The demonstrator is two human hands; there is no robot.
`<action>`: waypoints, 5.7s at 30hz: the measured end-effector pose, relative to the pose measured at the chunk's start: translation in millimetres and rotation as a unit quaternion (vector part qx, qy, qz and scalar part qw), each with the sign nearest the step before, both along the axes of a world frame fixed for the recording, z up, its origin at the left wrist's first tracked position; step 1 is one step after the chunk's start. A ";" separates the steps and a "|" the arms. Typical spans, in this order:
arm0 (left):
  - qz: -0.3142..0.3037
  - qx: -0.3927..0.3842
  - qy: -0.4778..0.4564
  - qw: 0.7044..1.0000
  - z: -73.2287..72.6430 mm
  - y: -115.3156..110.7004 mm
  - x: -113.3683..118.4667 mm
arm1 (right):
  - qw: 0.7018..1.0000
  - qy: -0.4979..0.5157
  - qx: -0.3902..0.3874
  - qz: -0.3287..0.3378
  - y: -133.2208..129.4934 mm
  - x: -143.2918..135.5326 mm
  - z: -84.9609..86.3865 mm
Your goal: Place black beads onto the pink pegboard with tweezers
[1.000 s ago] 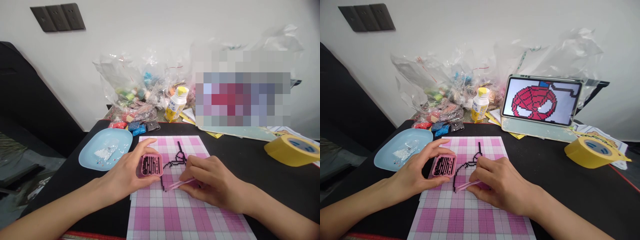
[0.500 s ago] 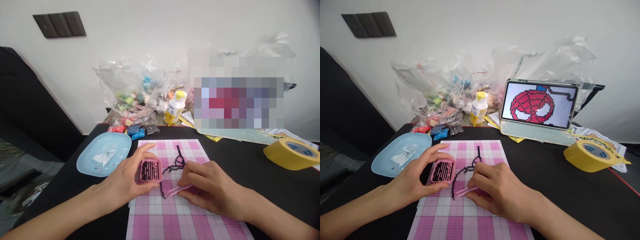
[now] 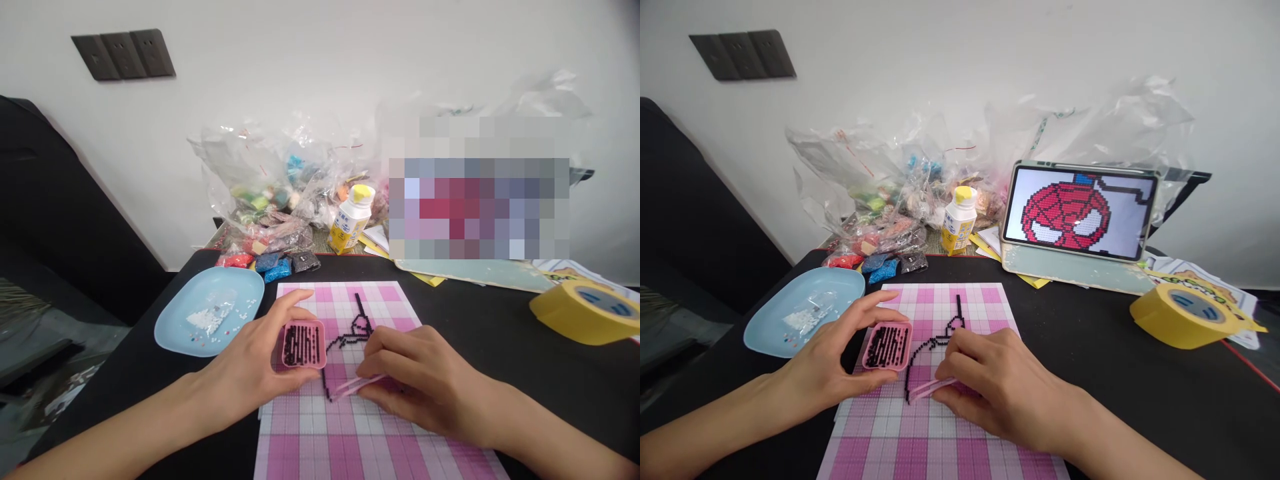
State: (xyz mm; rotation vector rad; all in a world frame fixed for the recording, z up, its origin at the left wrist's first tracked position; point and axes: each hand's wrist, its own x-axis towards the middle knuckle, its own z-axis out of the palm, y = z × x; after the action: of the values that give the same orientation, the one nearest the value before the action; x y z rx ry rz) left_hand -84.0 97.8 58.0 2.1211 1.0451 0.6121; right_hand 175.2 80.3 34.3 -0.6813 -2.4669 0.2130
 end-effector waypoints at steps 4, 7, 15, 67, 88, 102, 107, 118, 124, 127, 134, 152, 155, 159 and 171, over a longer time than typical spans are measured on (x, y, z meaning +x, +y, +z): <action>0.002 0.003 0.001 1.000 -0.5 -0.2 -0.2 | 1.000 -0.001 0.000 0.000 0.3 0.5 0.0; 0.006 0.007 0.003 1.000 -0.7 -0.3 -0.3 | 1.000 0.013 0.002 0.002 0.1 0.0 0.8; -0.025 0.007 -0.005 1.000 -0.2 -4.9 -0.6 | 0.993 0.072 0.071 -0.068 -0.7 -3.3 1.5; -0.029 0.039 -0.035 0.998 -1.2 -2.4 -0.9 | 0.991 0.084 0.081 -0.065 -0.1 -1.5 3.4; -0.031 0.038 -0.039 0.998 -3.1 -3.4 -2.4 | 0.988 0.084 0.098 -0.088 0.5 -3.2 1.6; -0.076 -0.022 -0.047 0.996 -0.9 -5.7 -2.5 | 0.991 0.070 0.079 -0.082 2.4 -4.2 -1.9; -0.076 -0.020 -0.040 0.996 -0.3 -6.3 -2.4 | 0.992 0.063 0.077 -0.079 2.1 -4.6 -1.0; -0.078 -0.017 -0.046 0.996 -0.4 -7.2 -2.2 | 0.993 0.063 0.067 -0.069 1.3 -5.0 1.5; -0.078 -0.016 -0.046 0.996 -0.2 -6.7 -2.2 | 0.993 0.065 0.065 -0.068 1.0 -4.7 1.9; -0.075 -0.016 -0.046 0.996 -0.5 -6.9 -2.4 | 0.993 0.064 0.068 -0.070 1.1 -4.9 0.8; -0.072 -0.021 -0.047 0.996 -2.7 -9.0 -2.5 | 0.994 0.052 0.071 -0.069 0.9 -5.4 0.2; 0.001 0.063 -0.037 0.997 -2.8 -4.4 -0.1 | 0.993 0.077 0.060 -0.069 -0.8 -1.7 5.0; 0.023 0.069 -0.033 0.997 -1.2 -4.7 1.2 | 0.994 0.070 0.058 -0.061 -1.1 -0.8 4.6; 0.026 0.073 -0.032 0.997 -0.7 -5.2 1.5 | 0.995 0.061 0.062 -0.048 -1.0 -0.2 3.8; -0.027 0.059 -0.054 0.996 -3.0 -4.2 -0.9 | 0.991 0.063 0.095 -0.074 -0.7 -1.9 3.4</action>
State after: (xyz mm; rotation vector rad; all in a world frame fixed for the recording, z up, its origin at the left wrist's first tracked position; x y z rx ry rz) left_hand -84.9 93.5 55.1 2.1833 0.9083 0.7704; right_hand 173.4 79.5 37.8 -0.7408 -2.2694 -0.0364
